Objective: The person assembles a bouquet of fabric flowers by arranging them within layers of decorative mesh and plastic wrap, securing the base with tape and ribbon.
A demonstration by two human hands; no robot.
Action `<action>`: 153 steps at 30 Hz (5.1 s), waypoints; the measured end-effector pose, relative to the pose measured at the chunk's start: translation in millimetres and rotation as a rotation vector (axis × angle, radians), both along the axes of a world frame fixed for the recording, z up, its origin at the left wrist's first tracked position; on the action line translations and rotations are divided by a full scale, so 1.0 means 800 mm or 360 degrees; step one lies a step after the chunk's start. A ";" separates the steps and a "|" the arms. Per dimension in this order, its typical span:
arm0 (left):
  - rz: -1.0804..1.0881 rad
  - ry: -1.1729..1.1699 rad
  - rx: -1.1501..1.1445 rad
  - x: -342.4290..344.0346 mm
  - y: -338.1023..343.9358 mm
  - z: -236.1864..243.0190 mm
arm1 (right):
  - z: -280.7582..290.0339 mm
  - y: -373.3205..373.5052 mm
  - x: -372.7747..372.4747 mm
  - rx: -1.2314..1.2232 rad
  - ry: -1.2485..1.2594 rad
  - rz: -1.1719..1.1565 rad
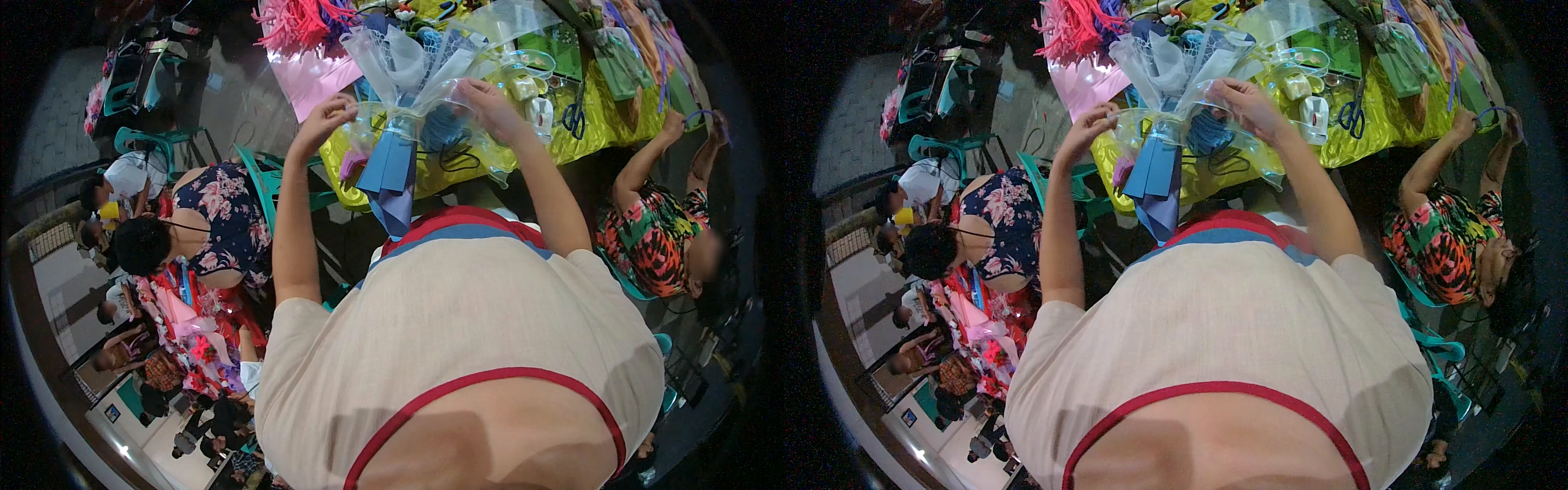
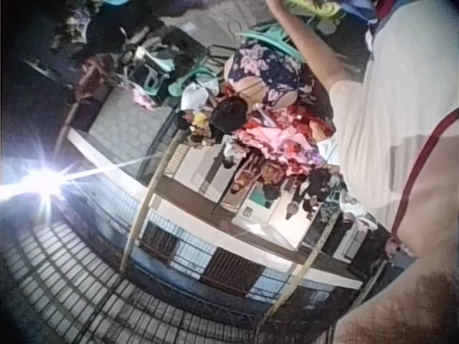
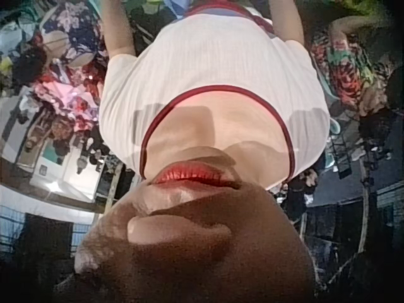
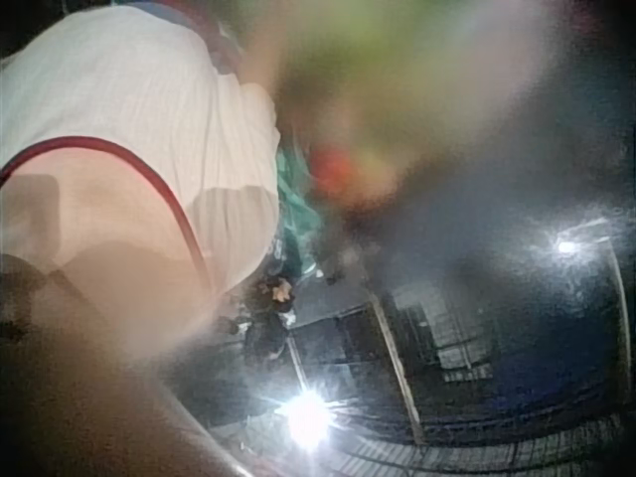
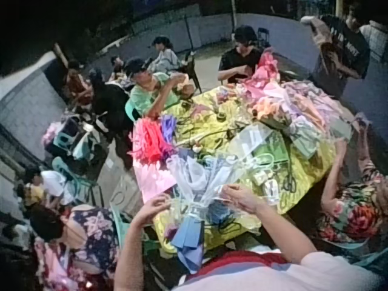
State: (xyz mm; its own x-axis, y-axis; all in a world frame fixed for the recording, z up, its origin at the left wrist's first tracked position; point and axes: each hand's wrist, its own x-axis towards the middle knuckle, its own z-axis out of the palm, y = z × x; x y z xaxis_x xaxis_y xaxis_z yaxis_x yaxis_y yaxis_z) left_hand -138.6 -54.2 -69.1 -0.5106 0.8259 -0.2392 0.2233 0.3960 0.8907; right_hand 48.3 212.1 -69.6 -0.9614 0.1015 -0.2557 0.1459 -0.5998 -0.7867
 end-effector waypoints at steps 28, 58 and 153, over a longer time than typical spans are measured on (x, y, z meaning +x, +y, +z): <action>0.0743 -0.0746 0.1011 0.087 0.102 -0.021 | -0.022 -0.077 -0.057 0.0715 0.0407 -0.0528; 0.0718 -0.0643 0.0610 0.082 0.115 -0.013 | -0.026 -0.068 -0.068 0.1161 0.0291 -0.0465; 0.1559 0.0478 0.0297 0.065 0.059 -0.098 | -0.050 -0.033 0.031 0.2728 0.0069 -0.0363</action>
